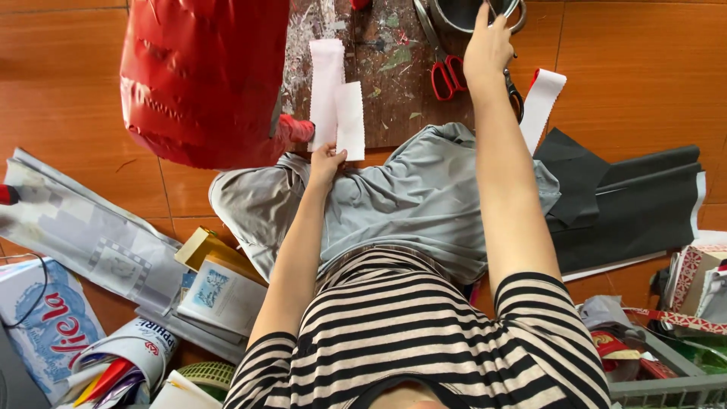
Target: Applying glue and paper strips to a bamboo frame to create a traditional lantern.
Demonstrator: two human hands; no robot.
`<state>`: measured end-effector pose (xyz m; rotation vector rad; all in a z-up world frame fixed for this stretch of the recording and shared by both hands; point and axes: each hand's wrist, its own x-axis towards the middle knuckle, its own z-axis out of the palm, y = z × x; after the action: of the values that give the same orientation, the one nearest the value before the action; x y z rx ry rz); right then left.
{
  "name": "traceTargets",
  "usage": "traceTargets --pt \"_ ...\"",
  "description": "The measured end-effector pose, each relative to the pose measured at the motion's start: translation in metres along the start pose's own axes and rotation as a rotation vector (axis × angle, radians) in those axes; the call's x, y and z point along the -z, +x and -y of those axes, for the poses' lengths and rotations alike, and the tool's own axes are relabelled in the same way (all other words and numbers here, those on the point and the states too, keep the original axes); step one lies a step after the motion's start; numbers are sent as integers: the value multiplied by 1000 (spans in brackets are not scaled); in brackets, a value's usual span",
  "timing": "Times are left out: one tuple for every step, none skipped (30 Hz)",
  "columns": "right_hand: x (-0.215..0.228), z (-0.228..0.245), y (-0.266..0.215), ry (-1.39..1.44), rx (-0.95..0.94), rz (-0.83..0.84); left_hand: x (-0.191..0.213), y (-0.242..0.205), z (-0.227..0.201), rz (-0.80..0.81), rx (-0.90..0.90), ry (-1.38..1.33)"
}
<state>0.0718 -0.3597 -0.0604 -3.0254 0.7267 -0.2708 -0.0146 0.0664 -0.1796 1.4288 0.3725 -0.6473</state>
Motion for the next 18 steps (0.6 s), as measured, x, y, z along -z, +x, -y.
traceTargets --pt "-9 -7 1 10 -25 82 2 1 1 48 29 -47" --pt "-17 -17 -2 17 -50 169 3 -2 6 96 64 -95" --pt "-6 -15 -13 13 -49 172 5 -1 13 96 68 -98" --pt "5 -13 -22 56 -6 78 6 2 18 50 -23 3" --pt "17 -10 -31 99 39 -16 7 5 22 4 -113 104" --pt "38 1 -38 97 42 -17 2 0 11 4 -114 101" --pt "59 12 -44 160 33 32 -3 -5 1 -4 -34 -13" --pt "80 24 -55 224 23 87 -6 -14 -8 -14 52 -125" --pt "78 25 -59 223 25 92 -8 -16 -10 -17 56 -127" --pt "75 27 -62 272 34 68 -8 -17 -14 -19 54 -137" --pt "73 30 -66 321 43 44 -9 -18 -17 -21 52 -147" --pt "67 29 -65 323 49 47 -11 -20 -21 -27 52 -150" --pt "60 28 -65 383 28 8 -13 -22 -25 -3 37 -167" --pt "54 28 -65 443 7 -29 -14 -25 -29 19 22 -184" --pt "31 21 -65 447 14 -24 -15 -24 -29 11 22 -188" --pt "9 14 -64 491 88 -140 -17 -24 -30 35 5 -192" --pt "-14 8 -64 538 164 -255 -19 -22 -31 59 -12 -197" --pt "-17 8 -62 544 171 -250 -21 -14 -26 49 -13 -199"
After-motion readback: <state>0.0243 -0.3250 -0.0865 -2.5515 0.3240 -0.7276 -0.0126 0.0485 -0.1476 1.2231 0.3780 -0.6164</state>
